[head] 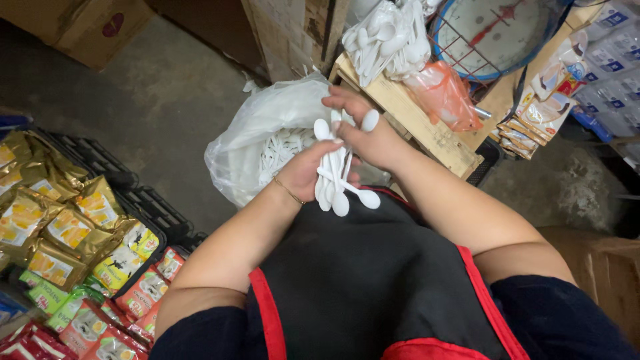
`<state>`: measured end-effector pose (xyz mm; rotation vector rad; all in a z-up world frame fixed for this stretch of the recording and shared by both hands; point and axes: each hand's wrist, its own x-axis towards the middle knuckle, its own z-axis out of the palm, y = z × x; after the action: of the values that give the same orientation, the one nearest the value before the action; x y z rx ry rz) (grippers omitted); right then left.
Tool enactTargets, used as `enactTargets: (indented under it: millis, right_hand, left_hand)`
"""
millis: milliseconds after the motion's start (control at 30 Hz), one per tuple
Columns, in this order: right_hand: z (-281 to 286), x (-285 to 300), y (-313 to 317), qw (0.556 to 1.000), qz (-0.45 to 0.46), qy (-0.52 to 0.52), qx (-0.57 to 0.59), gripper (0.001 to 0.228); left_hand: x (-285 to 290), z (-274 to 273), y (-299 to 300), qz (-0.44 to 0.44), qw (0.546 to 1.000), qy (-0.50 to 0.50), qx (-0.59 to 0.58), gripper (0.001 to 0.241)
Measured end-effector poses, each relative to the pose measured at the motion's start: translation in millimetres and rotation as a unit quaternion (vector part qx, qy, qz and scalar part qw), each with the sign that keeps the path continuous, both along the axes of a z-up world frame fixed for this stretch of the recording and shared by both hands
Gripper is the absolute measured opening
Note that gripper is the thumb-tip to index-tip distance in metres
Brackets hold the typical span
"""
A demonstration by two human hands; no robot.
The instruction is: The person takes plastic spoons from a large bag and places them into small clear plastic bags by hand.
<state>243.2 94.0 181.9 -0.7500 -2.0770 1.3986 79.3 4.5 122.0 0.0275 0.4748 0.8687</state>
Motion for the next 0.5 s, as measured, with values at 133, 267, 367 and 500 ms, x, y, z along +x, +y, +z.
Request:
enactTargets:
  millis: [133, 267, 367, 500]
  right_hand:
    - [12.8, 10.3, -5.6, 0.976, 0.062, -0.015, -0.207, 0.065]
    - [28.9, 20.3, -9.2, 0.958, 0.006, 0.217, -0.187, 0.068]
    - [48.6, 42.0, -5.5, 0.98, -0.081, 0.012, 0.181, 0.026]
    - [54.4, 41.3, -11.0, 0.999, -0.019, -0.017, 0.046, 0.01]
  left_hand:
    - [3.6, -10.3, -12.4, 0.012, 0.997, 0.001, 0.082, 0.014]
    - [5.6, -11.5, -16.2, 0.001, 0.994, -0.063, 0.093, 0.015]
    - [3.4, 6.6, -18.0, 0.007, 0.995, -0.009, 0.1, 0.021]
    - [4.7, 30.0, -16.8, -0.044, 0.994, 0.05, 0.089, 0.032]
